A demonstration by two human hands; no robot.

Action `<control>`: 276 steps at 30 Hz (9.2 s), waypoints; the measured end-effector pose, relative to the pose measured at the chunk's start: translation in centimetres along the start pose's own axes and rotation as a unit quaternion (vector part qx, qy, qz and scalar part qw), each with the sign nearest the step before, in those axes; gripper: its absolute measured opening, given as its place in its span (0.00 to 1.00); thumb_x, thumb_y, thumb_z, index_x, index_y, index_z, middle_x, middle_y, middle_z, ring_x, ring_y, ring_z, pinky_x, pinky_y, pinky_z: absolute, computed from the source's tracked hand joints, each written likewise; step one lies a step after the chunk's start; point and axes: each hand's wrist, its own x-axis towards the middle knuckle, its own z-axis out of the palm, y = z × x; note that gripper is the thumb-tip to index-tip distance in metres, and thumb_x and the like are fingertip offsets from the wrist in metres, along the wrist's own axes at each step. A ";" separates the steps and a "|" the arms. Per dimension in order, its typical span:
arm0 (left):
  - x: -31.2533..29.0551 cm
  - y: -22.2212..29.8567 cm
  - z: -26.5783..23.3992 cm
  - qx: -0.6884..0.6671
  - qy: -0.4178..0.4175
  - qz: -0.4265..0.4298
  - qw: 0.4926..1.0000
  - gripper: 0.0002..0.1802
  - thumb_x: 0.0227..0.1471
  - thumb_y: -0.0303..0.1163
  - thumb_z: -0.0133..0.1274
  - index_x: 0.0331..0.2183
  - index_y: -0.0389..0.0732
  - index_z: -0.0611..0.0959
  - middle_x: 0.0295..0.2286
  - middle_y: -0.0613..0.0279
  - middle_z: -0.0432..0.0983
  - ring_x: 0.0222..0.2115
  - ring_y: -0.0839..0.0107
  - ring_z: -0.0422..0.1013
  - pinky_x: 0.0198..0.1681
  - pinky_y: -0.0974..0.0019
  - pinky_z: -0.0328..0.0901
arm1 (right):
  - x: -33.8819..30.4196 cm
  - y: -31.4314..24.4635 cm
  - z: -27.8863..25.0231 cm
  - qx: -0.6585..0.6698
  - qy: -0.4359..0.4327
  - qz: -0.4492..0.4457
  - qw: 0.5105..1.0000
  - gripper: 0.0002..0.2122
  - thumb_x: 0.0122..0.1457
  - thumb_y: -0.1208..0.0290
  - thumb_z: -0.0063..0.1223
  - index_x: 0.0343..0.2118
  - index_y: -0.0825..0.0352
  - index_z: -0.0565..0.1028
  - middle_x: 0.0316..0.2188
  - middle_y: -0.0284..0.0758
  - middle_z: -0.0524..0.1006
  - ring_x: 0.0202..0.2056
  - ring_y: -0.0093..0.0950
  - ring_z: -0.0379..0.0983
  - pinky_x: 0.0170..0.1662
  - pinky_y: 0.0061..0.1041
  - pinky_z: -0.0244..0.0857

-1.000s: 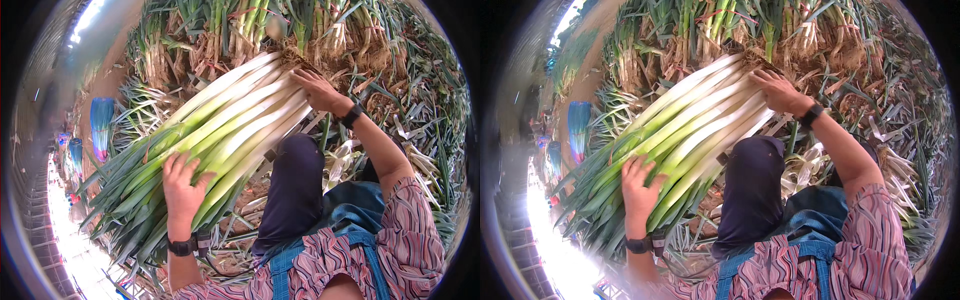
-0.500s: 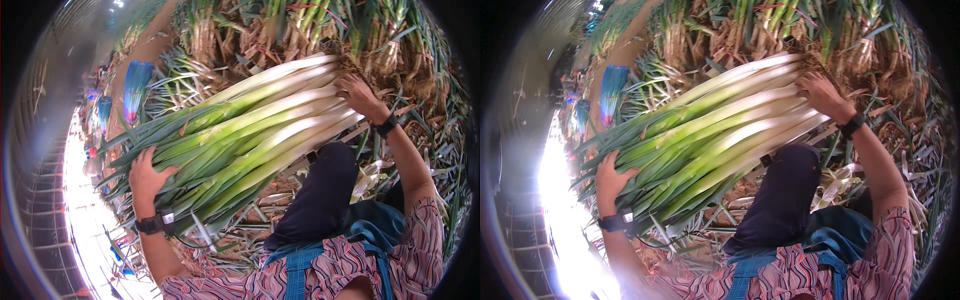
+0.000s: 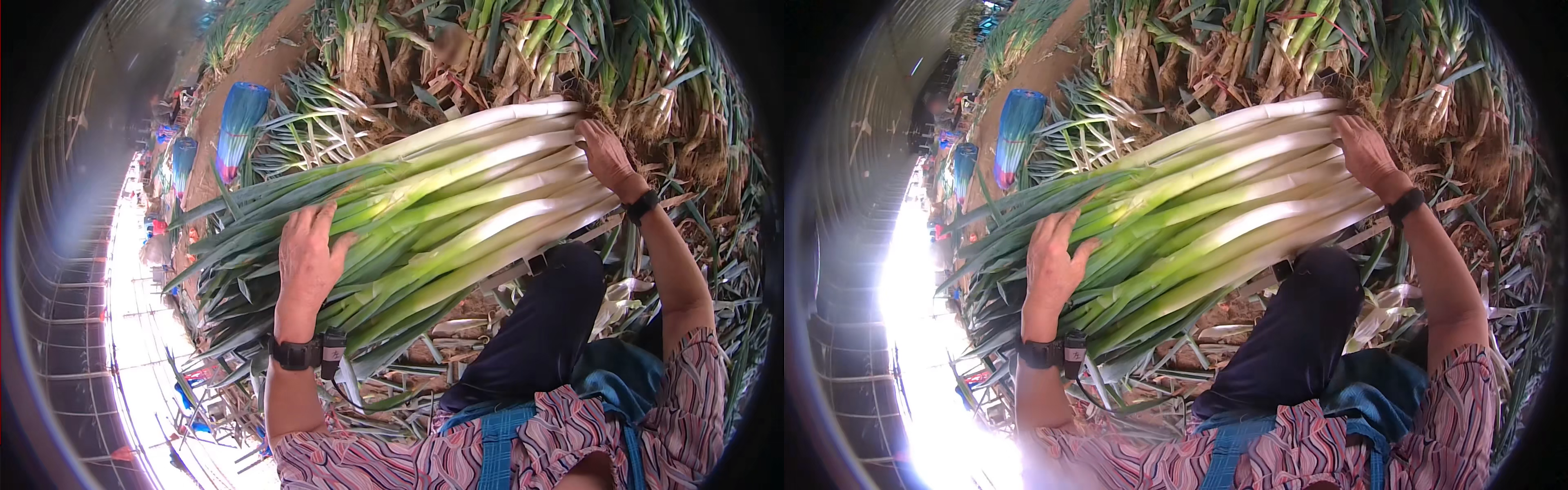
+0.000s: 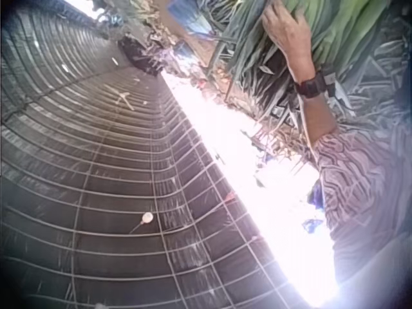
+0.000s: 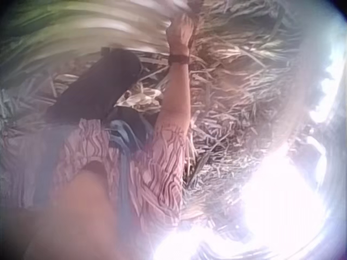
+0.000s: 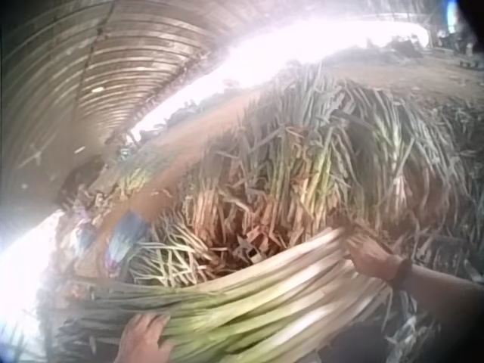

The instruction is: The person peels outer leaves and layers from green onions by hand and stacks the cleaned green onions onto a pile.

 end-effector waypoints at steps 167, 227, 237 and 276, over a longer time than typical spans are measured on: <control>0.1 7.2 7.3 0.039 -0.029 0.164 0.985 0.29 0.50 0.40 0.56 0.53 0.42 0.73 0.50 0.51 0.67 0.51 0.51 0.60 0.55 0.47 0.55 | -2.6 -5.7 1.4 0.013 -0.047 0.039 0.998 0.29 0.62 0.43 0.39 0.63 0.53 0.60 0.67 0.40 0.49 0.67 0.46 0.40 0.67 0.48 0.39; 5.3 18.5 6.2 -0.073 0.094 0.154 0.981 0.34 0.47 0.40 0.60 0.53 0.33 0.72 0.52 0.46 0.68 0.59 0.47 0.56 0.63 0.42 0.42 | -23.4 -6.3 -15.5 0.140 -0.554 0.122 0.811 0.31 0.55 0.49 0.54 0.59 0.61 0.66 0.42 0.48 0.77 0.44 0.46 0.74 0.48 0.40 0.67; 5.4 45.6 8.6 -0.327 -0.067 0.561 0.758 0.17 0.46 0.34 0.59 0.39 0.37 0.81 0.28 0.57 0.78 0.29 0.60 0.73 0.37 0.61 0.67 | -25.8 10.9 -13.9 0.179 -0.176 0.420 0.872 0.22 0.58 0.54 0.51 0.46 0.70 0.75 0.40 0.47 0.77 0.44 0.42 0.73 0.48 0.35 0.65; 17.9 51.5 8.2 -0.733 -0.367 0.070 0.569 0.06 0.51 0.26 0.59 0.30 0.34 0.79 0.20 0.58 0.74 0.19 0.74 0.70 0.22 0.71 0.63 | 3.2 46.7 -3.7 -0.042 -0.049 0.415 0.908 0.14 0.55 0.61 0.46 0.42 0.55 0.78 0.43 0.42 0.77 0.44 0.44 0.75 0.45 0.42 0.70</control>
